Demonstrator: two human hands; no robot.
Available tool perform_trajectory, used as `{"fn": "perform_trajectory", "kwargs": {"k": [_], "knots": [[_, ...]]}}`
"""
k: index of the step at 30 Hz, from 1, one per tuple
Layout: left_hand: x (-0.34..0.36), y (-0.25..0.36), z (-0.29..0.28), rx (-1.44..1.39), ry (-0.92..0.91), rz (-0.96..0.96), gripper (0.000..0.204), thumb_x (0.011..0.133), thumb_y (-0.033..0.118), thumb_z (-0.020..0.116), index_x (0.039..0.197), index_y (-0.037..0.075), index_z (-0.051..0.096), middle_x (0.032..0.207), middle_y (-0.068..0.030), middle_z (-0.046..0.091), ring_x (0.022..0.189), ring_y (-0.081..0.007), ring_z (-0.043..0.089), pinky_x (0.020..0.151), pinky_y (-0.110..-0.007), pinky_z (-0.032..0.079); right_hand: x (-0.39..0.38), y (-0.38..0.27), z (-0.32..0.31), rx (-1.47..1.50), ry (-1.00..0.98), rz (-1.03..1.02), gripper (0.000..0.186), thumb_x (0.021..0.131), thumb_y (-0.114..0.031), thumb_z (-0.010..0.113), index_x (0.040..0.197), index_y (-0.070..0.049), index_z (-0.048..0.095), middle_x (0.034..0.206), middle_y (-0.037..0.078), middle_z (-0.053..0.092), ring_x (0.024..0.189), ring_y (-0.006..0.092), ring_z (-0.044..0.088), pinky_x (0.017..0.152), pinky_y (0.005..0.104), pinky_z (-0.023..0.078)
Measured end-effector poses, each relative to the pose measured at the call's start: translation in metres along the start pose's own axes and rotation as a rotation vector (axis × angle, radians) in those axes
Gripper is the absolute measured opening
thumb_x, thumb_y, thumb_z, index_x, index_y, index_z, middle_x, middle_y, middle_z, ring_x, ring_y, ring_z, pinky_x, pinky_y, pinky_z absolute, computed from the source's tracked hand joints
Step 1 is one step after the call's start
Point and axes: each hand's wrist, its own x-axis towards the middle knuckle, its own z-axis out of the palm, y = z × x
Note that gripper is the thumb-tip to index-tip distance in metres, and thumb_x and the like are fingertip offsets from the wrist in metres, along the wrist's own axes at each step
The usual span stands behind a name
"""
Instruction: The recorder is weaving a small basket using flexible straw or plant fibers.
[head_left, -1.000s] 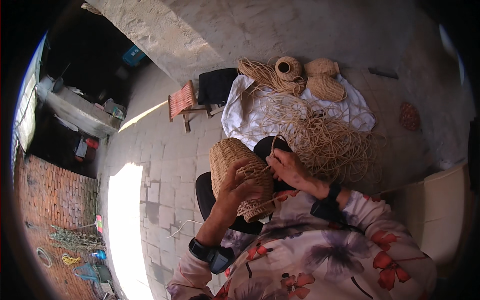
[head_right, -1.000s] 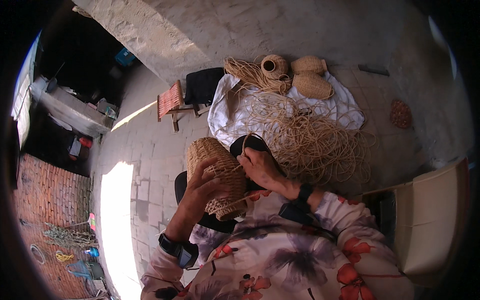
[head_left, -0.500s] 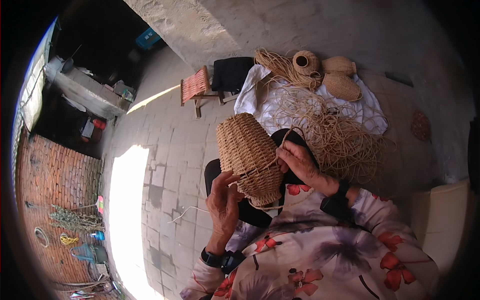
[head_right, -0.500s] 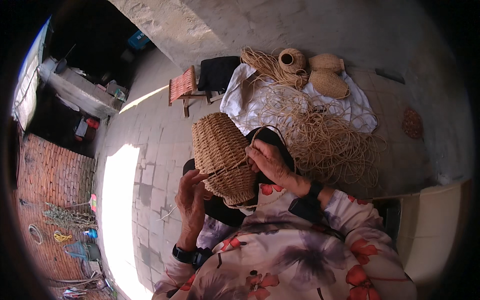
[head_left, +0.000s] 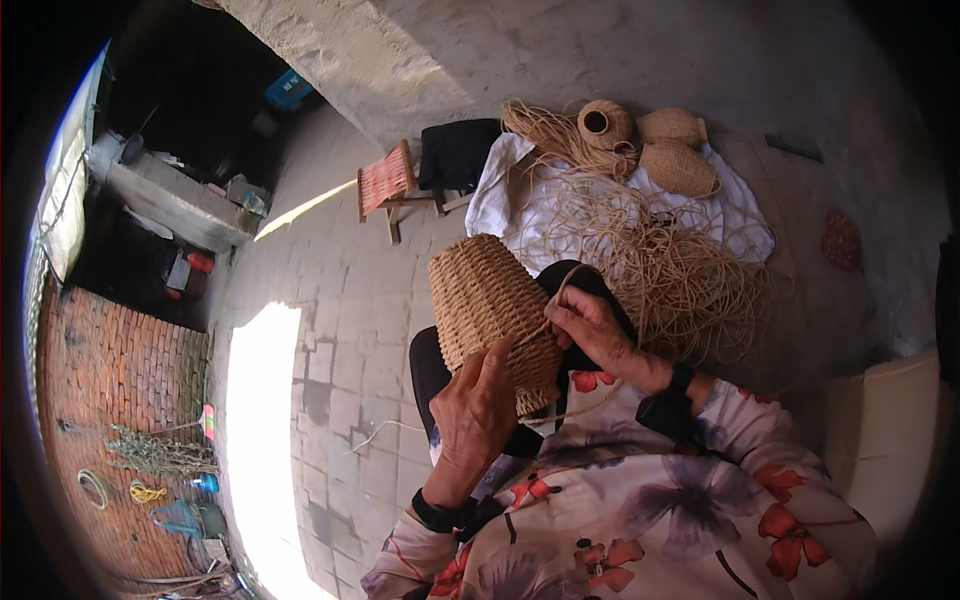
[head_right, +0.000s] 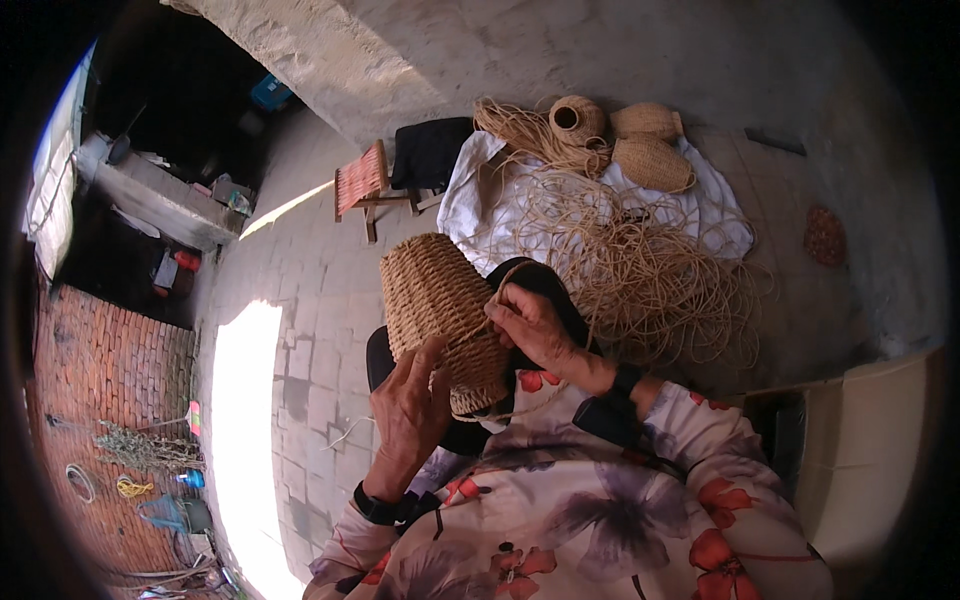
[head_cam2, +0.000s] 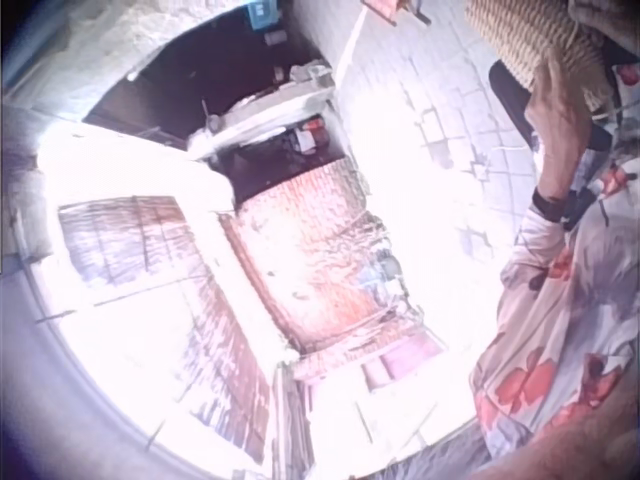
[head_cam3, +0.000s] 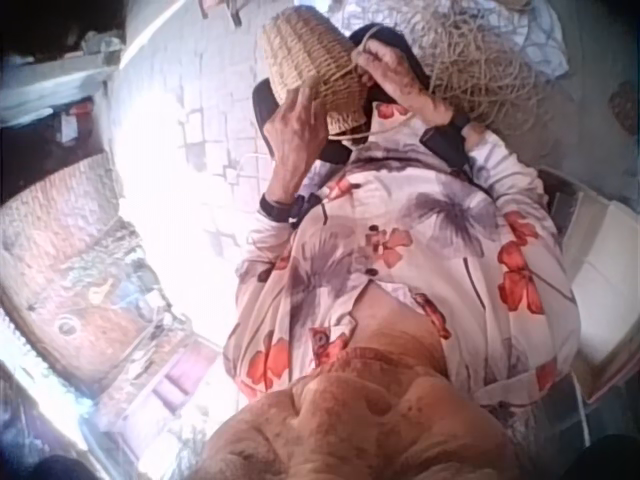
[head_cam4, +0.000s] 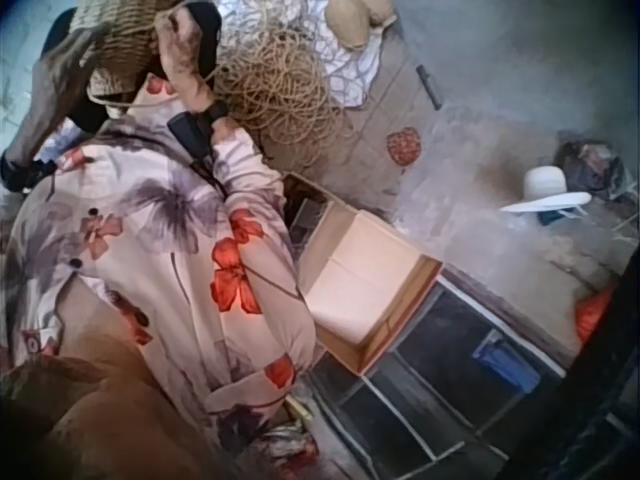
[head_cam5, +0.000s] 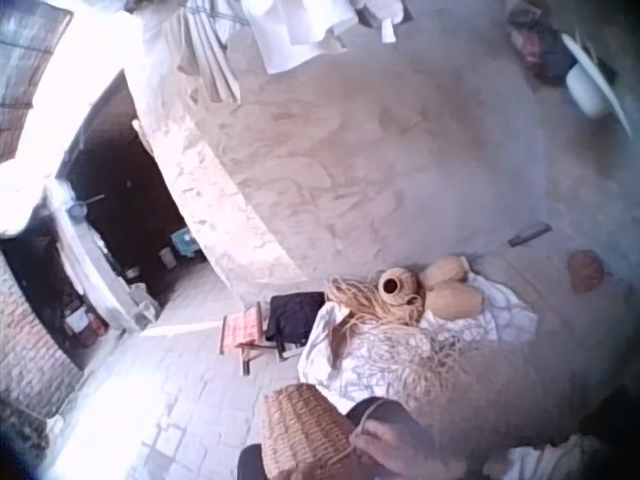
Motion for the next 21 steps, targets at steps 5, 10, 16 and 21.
{"fn": "perform_trajectory", "kwargs": {"k": [5,10,16,21], "knots": [[0.006,0.001,-0.006,-0.001,-0.148,-0.001,0.045,0.077,0.005,0.060,0.121,0.014,0.053,0.094,-0.0098,0.063,0.070,-0.0298,0.064,0.057,-0.038,0.051,0.002,0.003,-0.001,0.088,0.004,-0.025,0.022,0.092,-0.028,0.057,0.092,-0.006,0.055,0.077,-0.003,0.053,0.063,0.0039,0.049,0.058,0.0199,0.043],[0.001,0.011,-0.006,0.037,-0.273,-0.017,0.056,0.077,0.004,0.061,0.130,0.014,0.047,0.097,-0.0130,0.064,0.068,-0.0315,0.064,0.056,-0.038,0.051,0.005,0.004,-0.008,0.207,0.010,0.003,0.017,0.091,-0.024,0.059,0.093,-0.007,0.055,0.076,-0.002,0.054,0.063,0.0055,0.052,0.057,0.0208,0.044],[0.000,0.005,-0.005,-0.821,-0.306,-0.492,0.060,0.085,0.006,0.057,0.139,0.011,0.032,0.118,-0.0273,0.054,0.076,-0.0271,0.068,0.062,-0.033,0.055,0.004,-0.017,-0.054,0.593,0.084,-0.014,0.015,0.092,-0.020,0.058,0.098,-0.007,0.057,0.078,0.001,0.057,0.072,0.0121,0.056,0.069,0.0282,0.047],[0.008,0.002,-0.017,-1.192,-0.410,-0.652,0.057,0.088,0.008,0.056,0.139,0.012,0.032,0.128,-0.0216,0.042,0.105,-0.0254,0.058,0.087,-0.035,0.048,0.000,-0.031,-0.061,0.520,0.178,-0.066,0.017,0.093,-0.017,0.056,0.103,-0.003,0.059,0.084,0.004,0.060,0.074,0.0105,0.058,0.071,0.0267,0.050]]}}
